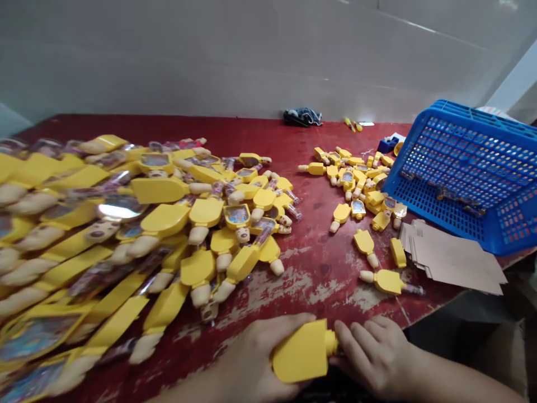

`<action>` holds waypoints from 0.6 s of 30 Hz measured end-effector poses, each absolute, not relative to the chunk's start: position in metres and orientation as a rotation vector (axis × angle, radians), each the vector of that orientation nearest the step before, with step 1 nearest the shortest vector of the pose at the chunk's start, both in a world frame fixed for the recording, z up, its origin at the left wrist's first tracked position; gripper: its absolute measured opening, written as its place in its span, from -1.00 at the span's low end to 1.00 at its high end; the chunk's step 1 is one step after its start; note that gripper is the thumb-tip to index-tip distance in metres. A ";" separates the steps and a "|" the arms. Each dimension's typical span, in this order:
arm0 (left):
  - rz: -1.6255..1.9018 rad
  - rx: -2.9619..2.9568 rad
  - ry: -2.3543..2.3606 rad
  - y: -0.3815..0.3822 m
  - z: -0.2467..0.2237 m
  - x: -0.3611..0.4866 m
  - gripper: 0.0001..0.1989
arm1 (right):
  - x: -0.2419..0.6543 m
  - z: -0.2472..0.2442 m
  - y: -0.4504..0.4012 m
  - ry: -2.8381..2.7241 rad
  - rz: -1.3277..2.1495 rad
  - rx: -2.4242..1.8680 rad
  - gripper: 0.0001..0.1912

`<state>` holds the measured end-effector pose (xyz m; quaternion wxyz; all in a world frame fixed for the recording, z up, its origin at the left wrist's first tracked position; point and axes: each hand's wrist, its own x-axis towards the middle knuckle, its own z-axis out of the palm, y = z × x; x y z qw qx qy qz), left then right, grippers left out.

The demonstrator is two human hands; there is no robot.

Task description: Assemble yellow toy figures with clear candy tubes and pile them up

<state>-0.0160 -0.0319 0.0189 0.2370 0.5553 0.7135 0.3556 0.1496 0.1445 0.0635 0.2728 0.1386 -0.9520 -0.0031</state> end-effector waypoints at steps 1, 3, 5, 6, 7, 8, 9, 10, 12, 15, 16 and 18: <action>1.013 1.558 1.938 -0.033 0.018 -0.015 -0.34 | 0.152 0.064 0.143 -2.540 0.009 0.346 -0.71; 1.018 1.619 1.878 -0.034 0.018 -0.013 -0.34 | 0.154 0.065 0.141 -2.513 0.071 0.329 -0.70; 0.994 1.656 1.837 -0.034 0.022 -0.011 -0.37 | 0.155 0.065 0.141 -2.518 0.177 0.333 -0.67; 0.982 1.672 1.839 -0.034 0.023 -0.010 -0.37 | 0.155 0.066 0.142 -2.524 0.229 0.332 -0.65; 0.957 1.689 1.849 -0.034 0.025 -0.010 -0.37 | 0.154 0.066 0.142 -2.524 0.265 0.329 -0.64; 0.918 1.712 1.874 -0.034 0.027 -0.010 -0.35 | 0.153 0.066 0.143 -2.528 0.286 0.333 -0.64; 0.863 1.750 1.913 -0.035 0.029 -0.010 -0.33 | 0.152 0.065 0.144 -2.536 0.295 0.344 -0.64; 0.794 1.799 1.951 -0.035 0.032 -0.010 -0.31 | 0.151 0.065 0.144 -2.544 0.297 0.362 -0.64; 0.631 1.893 2.011 -0.034 0.040 -0.012 -0.31 | 0.149 0.063 0.145 -2.547 0.305 0.381 -0.64; 0.434 2.048 2.080 -0.031 0.057 -0.014 -0.23 | 0.147 0.058 0.144 -2.529 0.399 0.327 -0.64; 0.385 2.096 2.105 -0.030 0.062 -0.015 -0.20 | 0.147 0.056 0.145 -2.531 0.474 0.293 -0.63; 0.299 2.191 2.143 -0.028 0.069 -0.015 -0.21 | 0.147 0.054 0.146 -2.571 0.741 0.213 -0.64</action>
